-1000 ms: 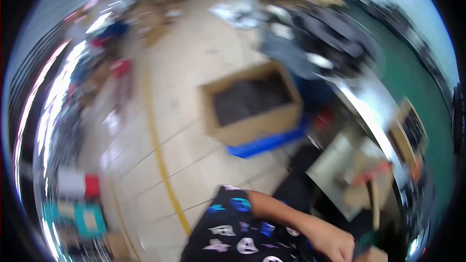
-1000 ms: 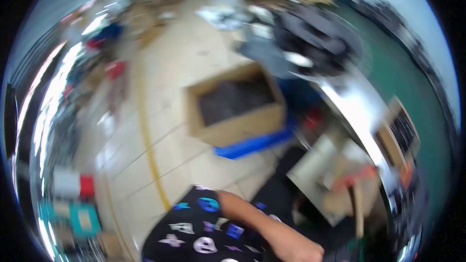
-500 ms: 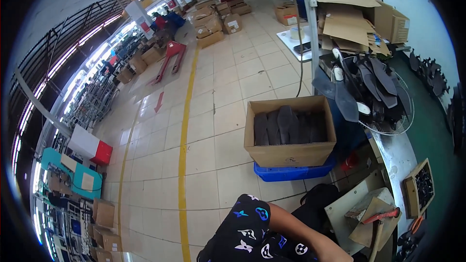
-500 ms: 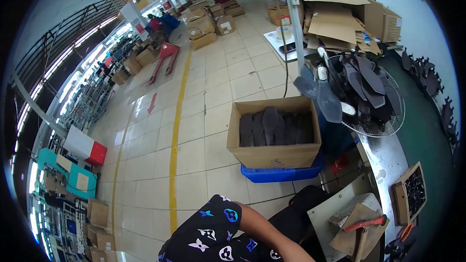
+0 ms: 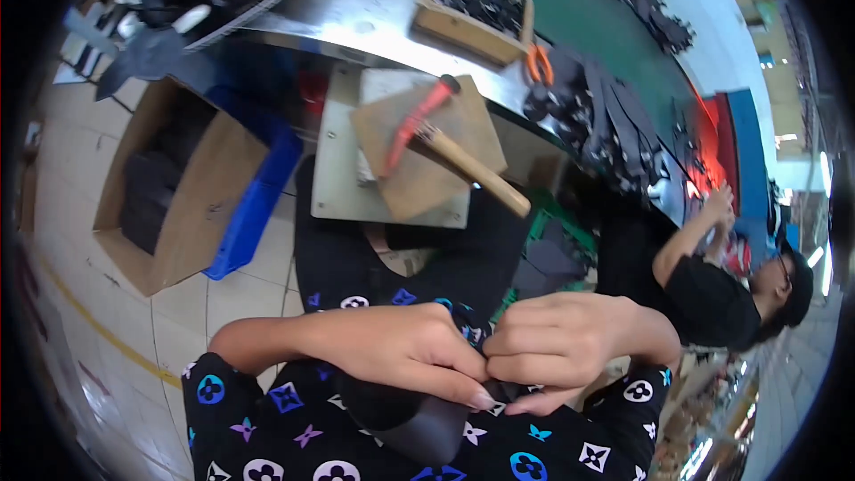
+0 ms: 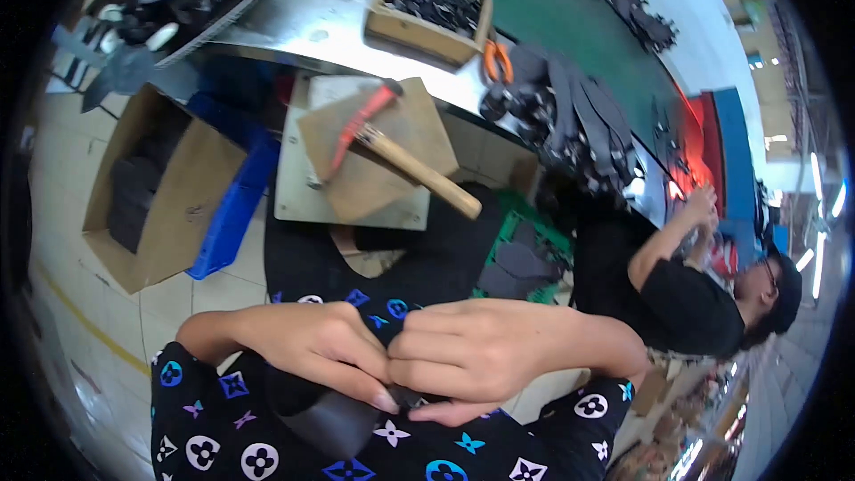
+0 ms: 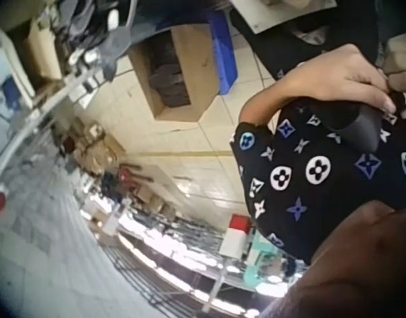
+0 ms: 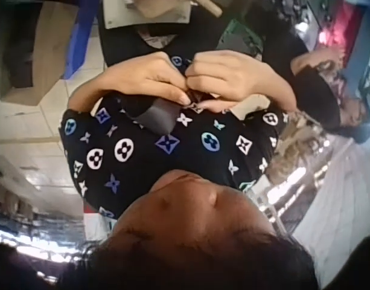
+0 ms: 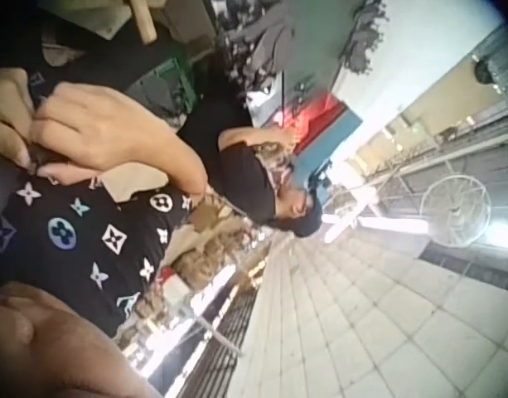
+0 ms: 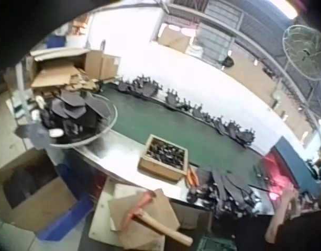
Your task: Securing the shoe upper to the sole component using pliers, a hammer, and nails.
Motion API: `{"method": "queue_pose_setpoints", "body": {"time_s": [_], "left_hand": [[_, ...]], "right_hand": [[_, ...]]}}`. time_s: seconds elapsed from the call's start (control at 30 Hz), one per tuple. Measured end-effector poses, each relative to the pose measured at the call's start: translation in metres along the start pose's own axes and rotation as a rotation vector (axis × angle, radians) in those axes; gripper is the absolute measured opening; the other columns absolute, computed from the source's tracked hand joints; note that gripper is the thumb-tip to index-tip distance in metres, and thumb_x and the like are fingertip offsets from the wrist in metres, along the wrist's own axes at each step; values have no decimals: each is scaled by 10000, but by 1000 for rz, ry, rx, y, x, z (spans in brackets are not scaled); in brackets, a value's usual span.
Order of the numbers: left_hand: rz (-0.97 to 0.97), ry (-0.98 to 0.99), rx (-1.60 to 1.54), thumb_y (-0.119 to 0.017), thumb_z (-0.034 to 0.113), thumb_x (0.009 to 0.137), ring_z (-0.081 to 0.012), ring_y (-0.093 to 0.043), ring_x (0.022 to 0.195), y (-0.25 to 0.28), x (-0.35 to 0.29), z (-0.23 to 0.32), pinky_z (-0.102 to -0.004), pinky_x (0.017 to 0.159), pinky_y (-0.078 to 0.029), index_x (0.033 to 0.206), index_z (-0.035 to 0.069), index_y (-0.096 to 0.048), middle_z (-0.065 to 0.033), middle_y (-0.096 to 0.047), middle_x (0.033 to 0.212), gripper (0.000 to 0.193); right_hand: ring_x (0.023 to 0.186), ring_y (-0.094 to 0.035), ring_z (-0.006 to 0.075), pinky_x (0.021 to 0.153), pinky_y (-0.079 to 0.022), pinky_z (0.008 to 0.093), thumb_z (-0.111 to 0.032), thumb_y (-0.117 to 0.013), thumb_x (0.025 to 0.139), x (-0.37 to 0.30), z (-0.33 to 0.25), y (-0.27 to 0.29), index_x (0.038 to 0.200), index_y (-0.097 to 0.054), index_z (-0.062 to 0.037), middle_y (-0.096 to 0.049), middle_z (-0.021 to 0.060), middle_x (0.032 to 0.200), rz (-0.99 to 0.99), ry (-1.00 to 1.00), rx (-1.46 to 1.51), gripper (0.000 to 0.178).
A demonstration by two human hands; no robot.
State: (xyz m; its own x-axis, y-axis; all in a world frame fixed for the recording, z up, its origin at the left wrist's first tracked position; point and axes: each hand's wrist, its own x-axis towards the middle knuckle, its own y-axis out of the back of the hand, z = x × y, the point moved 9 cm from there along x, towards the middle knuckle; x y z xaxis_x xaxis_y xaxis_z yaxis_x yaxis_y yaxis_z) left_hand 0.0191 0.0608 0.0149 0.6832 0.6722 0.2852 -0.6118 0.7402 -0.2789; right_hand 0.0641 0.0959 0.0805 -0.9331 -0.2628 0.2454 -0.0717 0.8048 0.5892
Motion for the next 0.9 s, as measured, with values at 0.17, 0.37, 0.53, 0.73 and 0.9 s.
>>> {"method": "queue_pose_setpoints", "body": {"time_s": [0.17,0.37,0.53,0.73,0.9], "left_hand": [[-76,19,-75,-591,313,1011,-244,-510,519,-13,14,-16,-367,520,-381,806,-22,-656,-136,-543,589,399],[-135,117,-141,-582,350,1014,-198,-476,501,-27,21,-27,-358,512,-354,805,-12,-667,-95,-501,549,427],[-164,158,-173,-563,374,1018,-168,-448,501,-28,24,-28,-341,508,-343,811,-7,-683,-79,-498,548,449],[-139,168,-198,-588,349,1011,-129,-436,493,-34,21,-28,-332,499,-340,822,-4,-687,-68,-492,546,413],[267,205,-27,-626,277,1001,-118,-474,504,-1,10,-23,-307,500,-373,895,8,-717,-76,-561,593,303]], "right_hand": [[693,-555,266,587,-491,330,-187,-685,909,-26,-10,-9,1006,-606,73,-555,143,904,116,-47,-23,288],[683,-561,267,553,-490,327,-185,-693,904,-42,-13,-20,988,-613,80,-561,148,887,151,-43,21,289],[635,-567,271,527,-498,334,-159,-732,868,-44,-14,-18,938,-624,88,-593,166,868,153,-45,20,279],[644,-590,284,521,-500,339,-149,-719,876,-46,-14,-19,893,-634,99,-603,175,837,165,-35,123,262],[948,-692,367,830,-574,417,-247,-720,904,-62,28,2,1156,-637,91,-668,243,1100,305,-208,135,430]]}}
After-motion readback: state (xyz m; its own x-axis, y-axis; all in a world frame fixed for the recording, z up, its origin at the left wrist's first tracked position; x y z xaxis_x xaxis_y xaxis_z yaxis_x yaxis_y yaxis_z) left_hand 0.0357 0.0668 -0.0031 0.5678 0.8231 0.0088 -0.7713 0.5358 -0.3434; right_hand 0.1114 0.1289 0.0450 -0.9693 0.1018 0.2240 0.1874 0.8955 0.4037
